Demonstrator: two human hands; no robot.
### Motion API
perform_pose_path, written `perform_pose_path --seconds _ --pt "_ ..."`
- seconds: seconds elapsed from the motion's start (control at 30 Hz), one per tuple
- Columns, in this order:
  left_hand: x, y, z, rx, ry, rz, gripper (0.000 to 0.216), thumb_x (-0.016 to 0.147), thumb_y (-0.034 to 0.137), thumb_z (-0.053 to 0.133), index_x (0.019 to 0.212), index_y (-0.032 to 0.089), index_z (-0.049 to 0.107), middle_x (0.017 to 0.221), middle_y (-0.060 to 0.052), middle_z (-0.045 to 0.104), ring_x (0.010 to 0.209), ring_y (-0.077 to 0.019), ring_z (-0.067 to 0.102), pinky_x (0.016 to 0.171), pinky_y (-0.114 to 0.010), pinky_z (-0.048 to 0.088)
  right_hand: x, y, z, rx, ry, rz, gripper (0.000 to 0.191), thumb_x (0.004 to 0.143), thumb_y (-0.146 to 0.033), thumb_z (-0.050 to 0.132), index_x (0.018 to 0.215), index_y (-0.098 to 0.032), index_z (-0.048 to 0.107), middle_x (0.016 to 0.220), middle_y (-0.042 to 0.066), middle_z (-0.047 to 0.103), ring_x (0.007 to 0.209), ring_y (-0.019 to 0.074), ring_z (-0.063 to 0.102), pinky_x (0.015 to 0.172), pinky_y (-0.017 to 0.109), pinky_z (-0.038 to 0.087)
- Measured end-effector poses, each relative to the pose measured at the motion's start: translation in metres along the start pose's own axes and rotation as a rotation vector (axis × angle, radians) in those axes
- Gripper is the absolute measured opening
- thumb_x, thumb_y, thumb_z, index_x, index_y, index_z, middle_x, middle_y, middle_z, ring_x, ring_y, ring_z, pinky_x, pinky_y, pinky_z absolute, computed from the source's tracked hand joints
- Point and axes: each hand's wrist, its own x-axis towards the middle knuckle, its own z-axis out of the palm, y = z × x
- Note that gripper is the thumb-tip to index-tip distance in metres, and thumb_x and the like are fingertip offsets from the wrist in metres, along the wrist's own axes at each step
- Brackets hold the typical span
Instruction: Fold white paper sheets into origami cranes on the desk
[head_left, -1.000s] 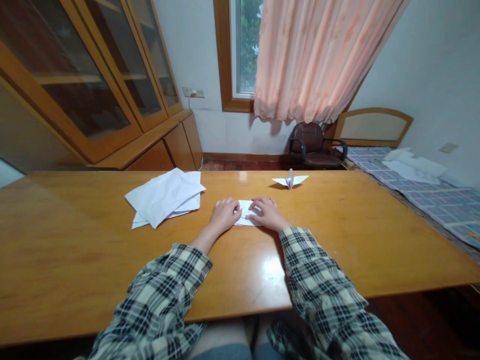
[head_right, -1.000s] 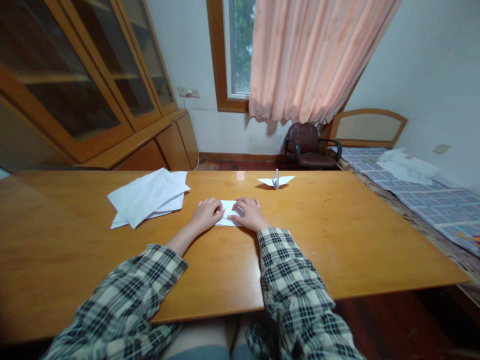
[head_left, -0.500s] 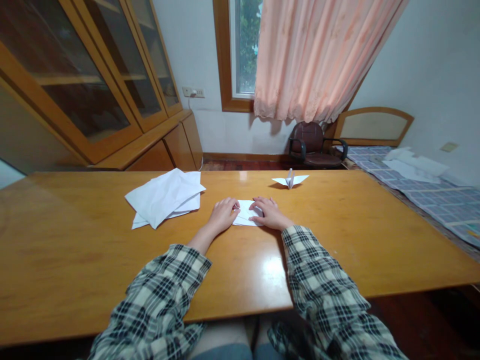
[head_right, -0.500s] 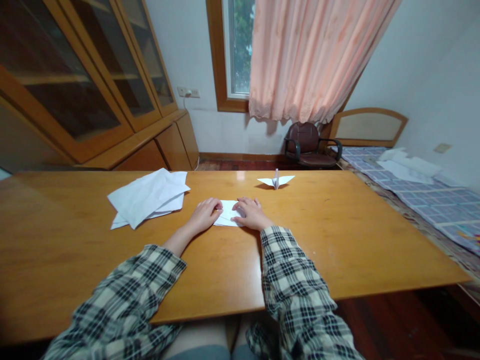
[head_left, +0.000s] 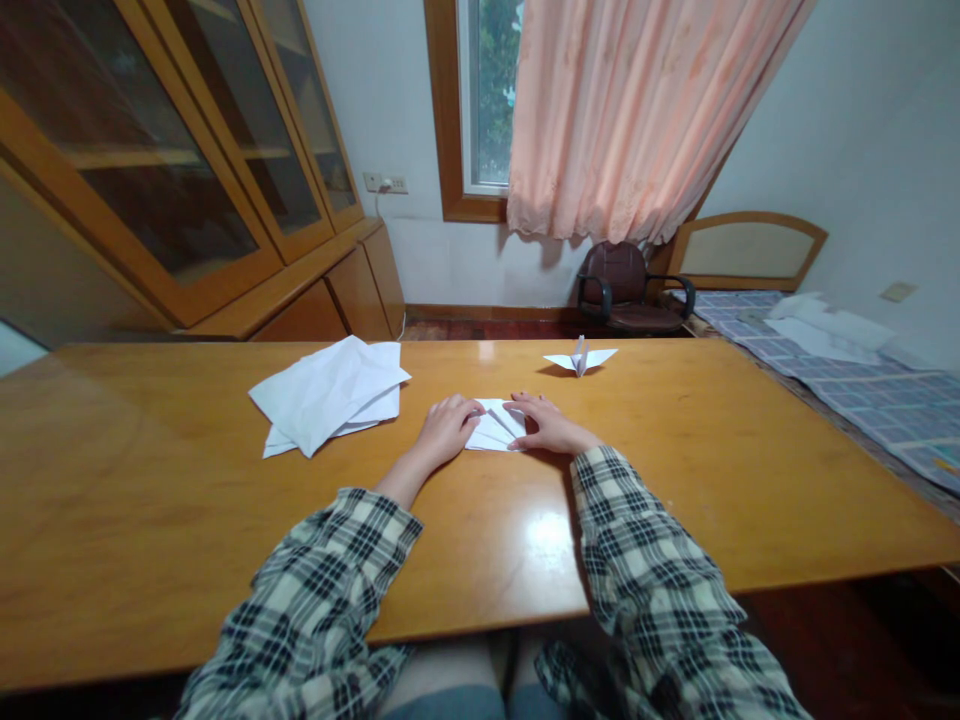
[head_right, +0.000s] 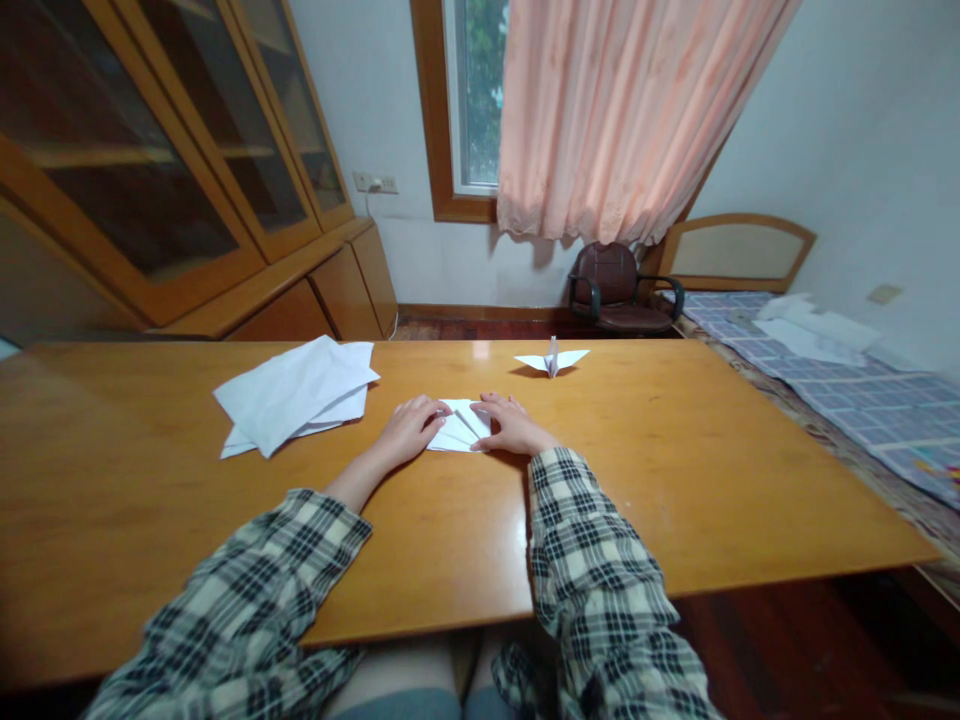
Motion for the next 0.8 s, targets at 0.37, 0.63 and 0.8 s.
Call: perform_pose_path --seconds 0.37,0.63,0.8 --pt "-0.0015 0.0008 0.0009 -0.019 0.029 -0.008 0.022 0.088 0.026 0.051 0.109 0.024 0.059 0.101 -0.005 0.062 0.099 -0.0238 0.056 0.087 -0.038 0.040 -0.0020 0.0043 -0.0051 0.025 -0.091 -0.010 0.081 0.067 -0.041 0.079 0.140 -0.028 0.046 0.154 0.011 0.030 0.145 0.0286 0.019 0.117 0.054 0.008" --pt "-0.0018 0.0023 0.0000 0.002 0.005 0.035 0.035 0.091 0.025 0.047 0.124 0.031 0.059 0.099 -0.005 0.058 0.100 -0.0229 0.054 0.089 -0.037 0.039 -0.0045 0.0008 -0.0082 0.022 -0.115 -0.014 0.057 0.071 -0.039 0.077 0.125 -0.033 0.061 0.154 0.006 0.030 0.145 0.0309 0.018 0.117 0.055 0.008" --pt "-0.0005 0.0032 -0.0006 0.033 -0.037 0.045 0.031 0.092 0.026 0.048 0.115 0.034 0.068 0.094 -0.006 0.055 0.097 -0.0225 0.052 0.087 -0.036 0.039 -0.0040 0.0001 -0.0073 0.036 -0.096 0.001 0.055 0.070 -0.038 0.079 0.122 -0.034 0.063 0.154 0.005 0.031 0.144 0.0309 0.020 0.117 0.055 0.009"
